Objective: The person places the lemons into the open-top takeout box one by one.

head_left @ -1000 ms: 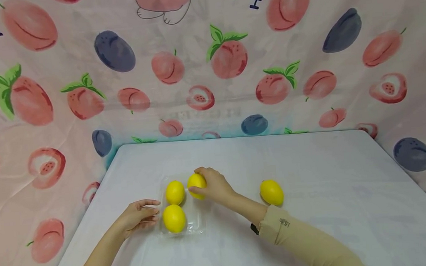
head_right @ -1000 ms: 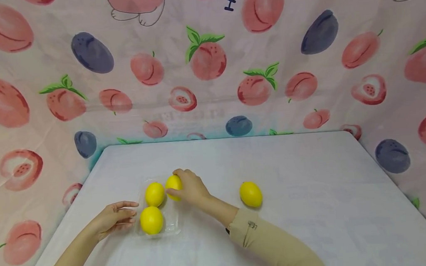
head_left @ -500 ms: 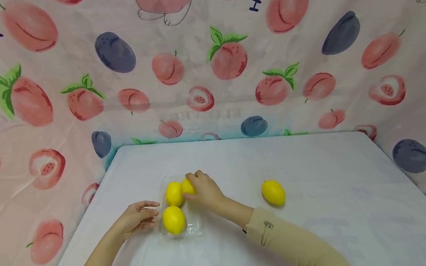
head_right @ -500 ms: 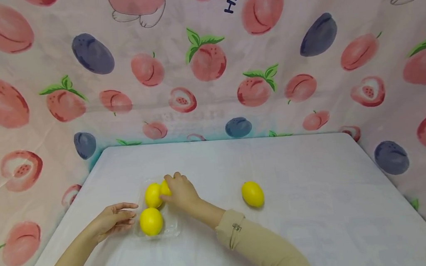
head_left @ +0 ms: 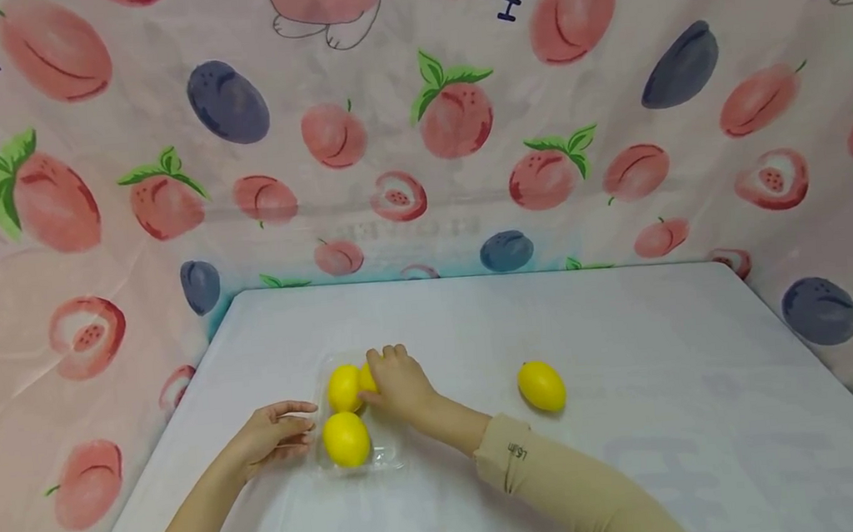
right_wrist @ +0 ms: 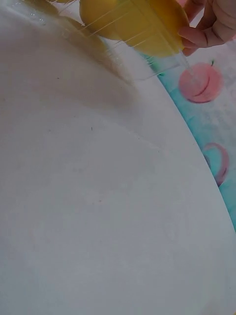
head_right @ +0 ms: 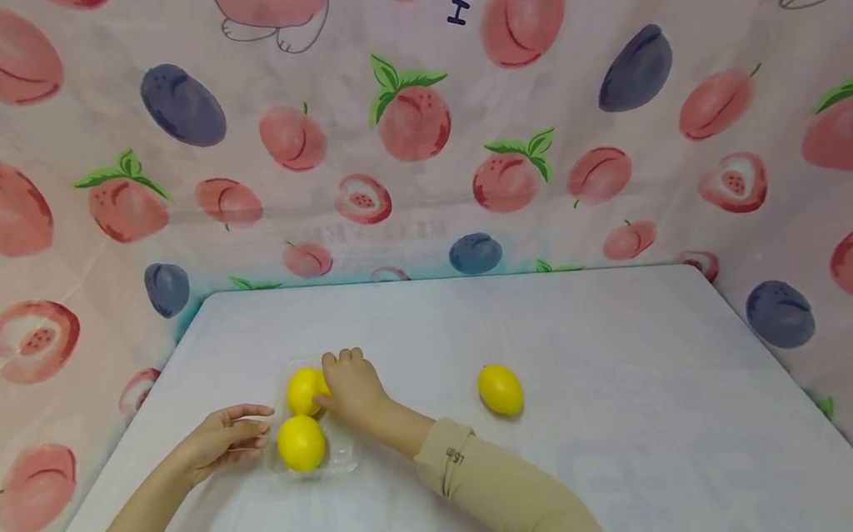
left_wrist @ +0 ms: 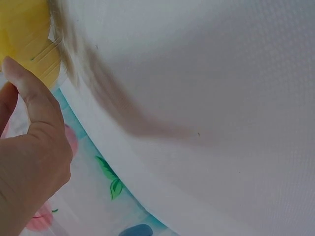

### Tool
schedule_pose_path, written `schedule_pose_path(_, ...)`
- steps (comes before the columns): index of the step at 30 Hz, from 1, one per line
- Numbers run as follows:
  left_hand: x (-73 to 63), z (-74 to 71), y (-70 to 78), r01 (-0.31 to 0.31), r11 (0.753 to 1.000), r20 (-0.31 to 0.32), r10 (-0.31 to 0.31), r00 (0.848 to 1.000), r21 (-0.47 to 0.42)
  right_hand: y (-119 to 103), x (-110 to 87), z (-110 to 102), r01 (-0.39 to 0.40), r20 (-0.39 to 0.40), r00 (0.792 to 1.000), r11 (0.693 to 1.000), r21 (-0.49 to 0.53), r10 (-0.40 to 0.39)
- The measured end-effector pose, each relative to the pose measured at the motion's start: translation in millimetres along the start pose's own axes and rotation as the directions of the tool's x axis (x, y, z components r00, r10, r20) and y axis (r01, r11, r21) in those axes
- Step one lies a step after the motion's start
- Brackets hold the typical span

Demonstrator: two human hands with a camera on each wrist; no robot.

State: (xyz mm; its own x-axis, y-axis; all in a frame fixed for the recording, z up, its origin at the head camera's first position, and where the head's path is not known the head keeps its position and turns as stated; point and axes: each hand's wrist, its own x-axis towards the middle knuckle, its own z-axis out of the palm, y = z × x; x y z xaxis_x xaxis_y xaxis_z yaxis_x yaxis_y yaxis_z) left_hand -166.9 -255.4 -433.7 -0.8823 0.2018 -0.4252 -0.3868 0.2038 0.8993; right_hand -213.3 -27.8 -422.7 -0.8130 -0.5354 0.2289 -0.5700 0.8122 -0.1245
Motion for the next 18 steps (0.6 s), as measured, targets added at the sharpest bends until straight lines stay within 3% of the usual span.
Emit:
schedule_pose_path(13, 0.2, -1.1, -0.7, -0.005, 1.0, -0.007, 0.005, 1.0, 0.006, -2.7, 0.0, 12.4, 0.0, -0.007, 1.0, 0.982, -0.19, -0.001)
schedule_pose_path(18, 0.0, -0.4, -1.0, -0.016, 1.0, 0.005, 0.016, 1.0, -0.008, -2.7, -3.3, 9.5, -0.006, 0.014, 1.0, 0.983, -0.181, 0.009)
